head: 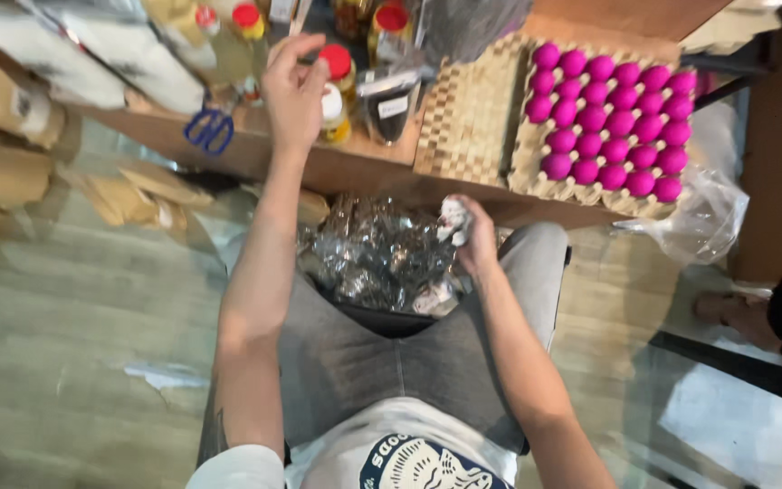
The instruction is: The person fills small plastic bags with dried goods by hand, seals the bags, and places them in a larger pile.
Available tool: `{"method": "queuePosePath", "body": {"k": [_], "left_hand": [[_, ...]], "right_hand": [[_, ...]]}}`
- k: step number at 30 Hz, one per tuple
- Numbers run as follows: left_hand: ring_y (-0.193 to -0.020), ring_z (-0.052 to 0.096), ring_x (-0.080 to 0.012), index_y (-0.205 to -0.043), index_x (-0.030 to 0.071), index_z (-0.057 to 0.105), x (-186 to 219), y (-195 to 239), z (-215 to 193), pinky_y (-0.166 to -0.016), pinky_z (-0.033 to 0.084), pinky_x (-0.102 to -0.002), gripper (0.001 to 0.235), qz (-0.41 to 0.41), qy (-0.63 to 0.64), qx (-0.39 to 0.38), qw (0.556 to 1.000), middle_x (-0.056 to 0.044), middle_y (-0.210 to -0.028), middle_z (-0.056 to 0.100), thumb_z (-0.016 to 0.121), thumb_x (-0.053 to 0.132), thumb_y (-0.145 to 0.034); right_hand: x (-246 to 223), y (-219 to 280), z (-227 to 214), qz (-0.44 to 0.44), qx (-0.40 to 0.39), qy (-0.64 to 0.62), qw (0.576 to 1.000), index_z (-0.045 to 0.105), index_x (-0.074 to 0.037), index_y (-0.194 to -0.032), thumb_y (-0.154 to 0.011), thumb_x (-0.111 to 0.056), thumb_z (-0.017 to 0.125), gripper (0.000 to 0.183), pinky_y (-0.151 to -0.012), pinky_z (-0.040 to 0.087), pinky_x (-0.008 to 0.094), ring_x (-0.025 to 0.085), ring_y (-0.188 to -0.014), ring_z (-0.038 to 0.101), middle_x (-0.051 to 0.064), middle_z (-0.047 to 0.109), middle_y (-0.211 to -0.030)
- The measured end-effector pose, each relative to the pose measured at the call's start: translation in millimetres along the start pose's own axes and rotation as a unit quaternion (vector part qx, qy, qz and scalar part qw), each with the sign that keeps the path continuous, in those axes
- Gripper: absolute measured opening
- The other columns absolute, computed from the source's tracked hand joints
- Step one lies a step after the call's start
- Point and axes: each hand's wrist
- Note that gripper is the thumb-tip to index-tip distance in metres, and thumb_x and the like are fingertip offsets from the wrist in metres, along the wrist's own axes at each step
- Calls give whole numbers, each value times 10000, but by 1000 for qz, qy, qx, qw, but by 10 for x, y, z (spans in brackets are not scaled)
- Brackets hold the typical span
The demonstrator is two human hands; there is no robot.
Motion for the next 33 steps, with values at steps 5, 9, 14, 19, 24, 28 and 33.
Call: {"method": "queuePosePath", "body": {"k": [5, 9, 14, 19, 24, 28, 33], "left_hand": [[-712, 732, -152, -1104, 16, 735, -191, 649, -485, -580, 609, -211, 155, -184, 78, -21, 980, -120, -919, 762, 677, 64, -969], [-733, 721, -158, -1190, 32, 709, -589, 1191, -733, -618, 580, -213, 283, -299, 185, 3, 936, -101, -1028, 742, 726, 163, -940], [-630, 724, -175, -1076, 139, 773, -1235, 1635, -847, -540, 569, -264, 238, -423, -63, 122, 896, -134, -964, 731, 696, 165, -853], [-558, 751, -306, -985, 73, 782, -1508, 1609, -903, -490, 599, -330, 237, -436, -29, 184, 880, -203, -929, 725, 682, 99, -771], [-598, 759, -370, -1146, -43, 673, -1592, 1670, -746, -474, 633, -341, 376, -506, 15, 133, 852, -219, -983, 653, 598, 174, -848], [-466, 704, -352, -1144, 6, 679, -1604, 1684, -494, -411, 645, -407, 345, -549, 4, 35, 835, -232, -860, 649, 655, 225, -878], [-460, 671, -293, -1145, 51, 727, -1467, 1728, -260, -342, 615, -364, 298, -526, -56, -149, 836, -160, -934, 705, 724, 222, -901]], "right_hand": [[-10, -49, -90, -33, -55, -108, 992, 650, 56, -1232, -572, -38, 510, 681, -700, 538, 320, 297, -799, 652, 219, 694, -1052], [-26, 33, -22, -61, -58, -34, 996, 597, 45, -1291, -452, 105, 433, 857, -644, 544, 287, 280, -835, 666, 258, 660, -1039], [-14, 99, 94, -81, -20, 23, 996, 595, 28, -1312, -670, 127, 516, 655, -733, 616, 347, 257, -838, 707, 221, 674, -1028], [-38, 38, 106, -83, -16, 35, 996, 629, 5, -1288, -746, 85, 527, 557, -705, 604, 306, 244, -798, 713, 232, 698, -978], [-86, 25, 66, -67, 28, 15, 997, 666, 19, -1166, -757, 36, 521, 434, -696, 576, 257, 230, -797, 654, 192, 681, -990], [-184, -37, -83, -54, 27, 10, 998, 667, 36, -1094, -704, -7, 531, 416, -660, 585, 290, 233, -717, 640, 188, 644, -927], [-224, -20, -134, -61, 39, 49, 996, 664, 26, -1055, -677, -48, 565, 398, -648, 599, 309, 265, -681, 684, 205, 653, -884]]}}
Point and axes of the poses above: each hand's wrist, its own y-axis away from the middle knuckle, its own z-axis out of the palm, x = y × z
